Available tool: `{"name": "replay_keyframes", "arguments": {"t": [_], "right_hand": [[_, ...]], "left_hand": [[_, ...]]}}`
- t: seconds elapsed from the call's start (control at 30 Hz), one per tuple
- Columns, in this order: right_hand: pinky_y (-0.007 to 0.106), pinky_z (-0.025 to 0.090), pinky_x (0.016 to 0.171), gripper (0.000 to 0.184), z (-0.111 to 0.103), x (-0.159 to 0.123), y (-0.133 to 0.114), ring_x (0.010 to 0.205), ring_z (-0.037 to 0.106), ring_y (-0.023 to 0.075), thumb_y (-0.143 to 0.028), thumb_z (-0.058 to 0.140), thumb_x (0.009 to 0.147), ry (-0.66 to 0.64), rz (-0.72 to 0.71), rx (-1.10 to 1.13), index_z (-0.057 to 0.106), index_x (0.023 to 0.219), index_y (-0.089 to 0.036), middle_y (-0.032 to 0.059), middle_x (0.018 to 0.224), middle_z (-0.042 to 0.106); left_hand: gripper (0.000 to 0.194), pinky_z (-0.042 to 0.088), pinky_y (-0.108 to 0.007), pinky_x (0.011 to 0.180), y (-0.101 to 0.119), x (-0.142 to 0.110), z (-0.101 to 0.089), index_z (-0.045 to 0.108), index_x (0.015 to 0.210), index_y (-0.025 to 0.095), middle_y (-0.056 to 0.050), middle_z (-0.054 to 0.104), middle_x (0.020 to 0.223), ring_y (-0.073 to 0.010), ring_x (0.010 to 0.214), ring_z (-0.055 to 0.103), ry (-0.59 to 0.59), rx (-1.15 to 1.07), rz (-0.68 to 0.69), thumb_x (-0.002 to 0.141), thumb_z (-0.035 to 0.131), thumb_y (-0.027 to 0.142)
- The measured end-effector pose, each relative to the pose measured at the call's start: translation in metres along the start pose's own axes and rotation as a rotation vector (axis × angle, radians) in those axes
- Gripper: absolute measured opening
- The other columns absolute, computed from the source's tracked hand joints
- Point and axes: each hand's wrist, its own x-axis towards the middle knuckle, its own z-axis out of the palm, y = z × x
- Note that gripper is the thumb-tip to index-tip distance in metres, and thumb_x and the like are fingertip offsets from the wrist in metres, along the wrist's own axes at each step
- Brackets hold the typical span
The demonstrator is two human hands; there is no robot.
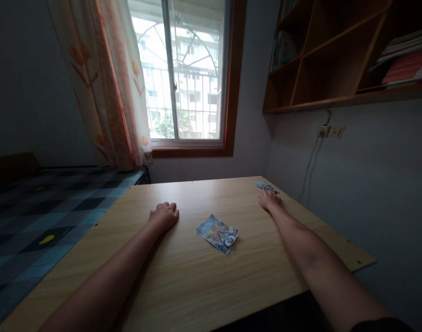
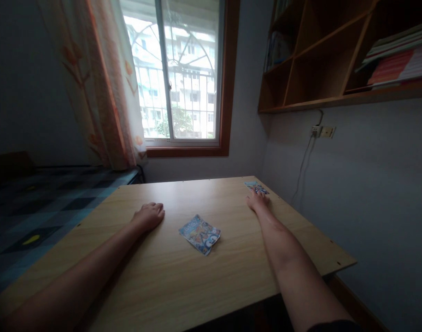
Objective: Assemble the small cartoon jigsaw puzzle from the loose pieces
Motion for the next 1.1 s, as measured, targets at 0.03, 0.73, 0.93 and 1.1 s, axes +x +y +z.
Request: {"name": "replay_keyframes", "arguments": {"t": [0.03, 0.73, 0.93, 1.1], "right_hand": [[0.056, 0.028, 0.115, 0.068, 0.001, 0.004, 0.002, 0.146, 0.034, 0.0339, -0.056, 0.040, 0.096, -0.004, 0.008, 0.000, 0.037, 0.157, -0.027, 0.0130, 0.160, 0.038], [0.064, 0.023, 0.116, 0.072, 0.011, 0.088, 0.015, 0.148, 0.030, 0.0341, -0.067, 0.034, 0.095, -0.044, 0.075, -0.019, 0.038, 0.156, -0.028, 0.0144, 0.161, 0.037], [0.065, 0.023, 0.115, 0.069, 0.011, 0.092, 0.010, 0.148, 0.031, 0.0358, -0.066, 0.032, 0.097, -0.071, 0.025, -0.050, 0.041, 0.155, -0.029, 0.0133, 0.162, 0.035], [0.060, 0.022, 0.118, 0.066, 0.010, 0.078, -0.002, 0.149, 0.031, 0.0332, -0.062, 0.031, 0.099, -0.092, -0.047, -0.054, 0.040, 0.156, -0.029, 0.0120, 0.164, 0.033]], "left_hand": [[0.047, 0.046, -0.049, 0.096, -0.007, 0.006, 0.001, 0.065, 0.122, 0.022, -0.016, 0.061, 0.132, -0.0349, 0.124, 0.053, -0.012, 0.004, -0.001, 0.096, 0.033, 0.043], [0.059, 0.031, -0.038, 0.115, -0.144, 0.123, 0.025, 0.050, 0.145, 0.012, -0.014, 0.051, 0.152, -0.0280, 0.138, 0.045, -0.007, 0.052, -0.242, 0.099, 0.033, 0.044], [0.058, 0.031, -0.040, 0.114, -0.139, 0.124, 0.020, 0.050, 0.145, 0.014, -0.012, 0.050, 0.153, -0.0282, 0.137, 0.044, -0.008, 0.053, -0.303, 0.099, 0.031, 0.043], [0.064, 0.034, -0.045, 0.114, -0.136, 0.120, 0.027, 0.054, 0.143, 0.010, -0.018, 0.053, 0.149, -0.0324, 0.136, 0.048, 0.023, 0.022, -0.273, 0.094, 0.030, 0.045]]}}
